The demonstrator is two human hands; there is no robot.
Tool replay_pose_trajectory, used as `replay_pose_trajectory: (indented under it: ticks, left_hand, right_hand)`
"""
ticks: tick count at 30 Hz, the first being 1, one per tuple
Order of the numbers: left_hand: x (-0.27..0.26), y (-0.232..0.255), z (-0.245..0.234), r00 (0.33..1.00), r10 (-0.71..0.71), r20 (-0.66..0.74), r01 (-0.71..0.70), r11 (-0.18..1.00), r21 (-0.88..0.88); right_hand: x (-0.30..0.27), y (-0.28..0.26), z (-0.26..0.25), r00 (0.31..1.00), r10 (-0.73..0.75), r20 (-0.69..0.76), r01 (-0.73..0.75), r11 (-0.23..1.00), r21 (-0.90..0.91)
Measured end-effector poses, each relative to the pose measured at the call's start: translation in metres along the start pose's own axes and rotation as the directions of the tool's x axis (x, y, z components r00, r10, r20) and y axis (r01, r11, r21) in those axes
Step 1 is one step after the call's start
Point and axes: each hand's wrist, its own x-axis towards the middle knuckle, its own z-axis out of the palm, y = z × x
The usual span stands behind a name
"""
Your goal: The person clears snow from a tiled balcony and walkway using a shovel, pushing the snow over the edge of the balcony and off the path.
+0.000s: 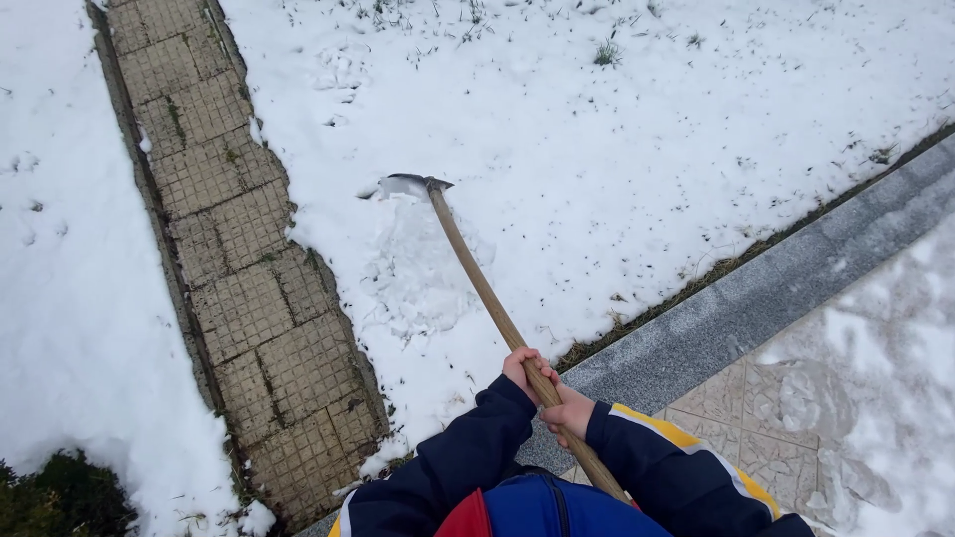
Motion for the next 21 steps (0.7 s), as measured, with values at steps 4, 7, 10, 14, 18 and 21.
replay_pose_trajectory:
  ticks: [4, 7, 10, 14, 18, 21]
  left_hand:
    - [0.044, -0.005, -0.011, 0.995, -0.098, -0.032, 0.096, 0.993, -0.061]
    - [0.052, 0.005, -0.004, 0.983, -0.166, 0.078, 0.174, 0.977, -0.124]
    - [0.055, 0.010, 0.004, 0.991, -0.132, 0.035, 0.135, 0.986, -0.099]
    - [0.061, 0.012, 0.003, 0.995, -0.097, -0.038, 0.098, 0.995, 0.034]
    - [0.065, 0.004, -0.009, 0.997, -0.060, -0.051, 0.069, 0.977, 0.203]
    - [0.060, -0.008, -0.017, 0.990, -0.070, -0.121, 0.104, 0.947, 0.303]
  right_hand:
    - [0.024, 0.006, -0.023, 0.997, 0.007, -0.074, -0.015, 0.995, -0.103]
    - [0.028, -0.008, -0.031, 0.998, 0.012, -0.061, -0.023, 0.983, -0.182]
    - [0.029, -0.013, -0.037, 1.000, -0.021, -0.020, 0.019, 0.995, -0.094]
    - [0.026, -0.013, -0.037, 0.993, -0.093, 0.079, 0.086, 0.992, 0.092]
    - [0.034, 0.016, -0.040, 0.977, -0.133, 0.165, 0.055, 0.911, 0.408]
    - [0.037, 0.050, -0.032, 0.959, -0.200, 0.201, 0.005, 0.722, 0.692]
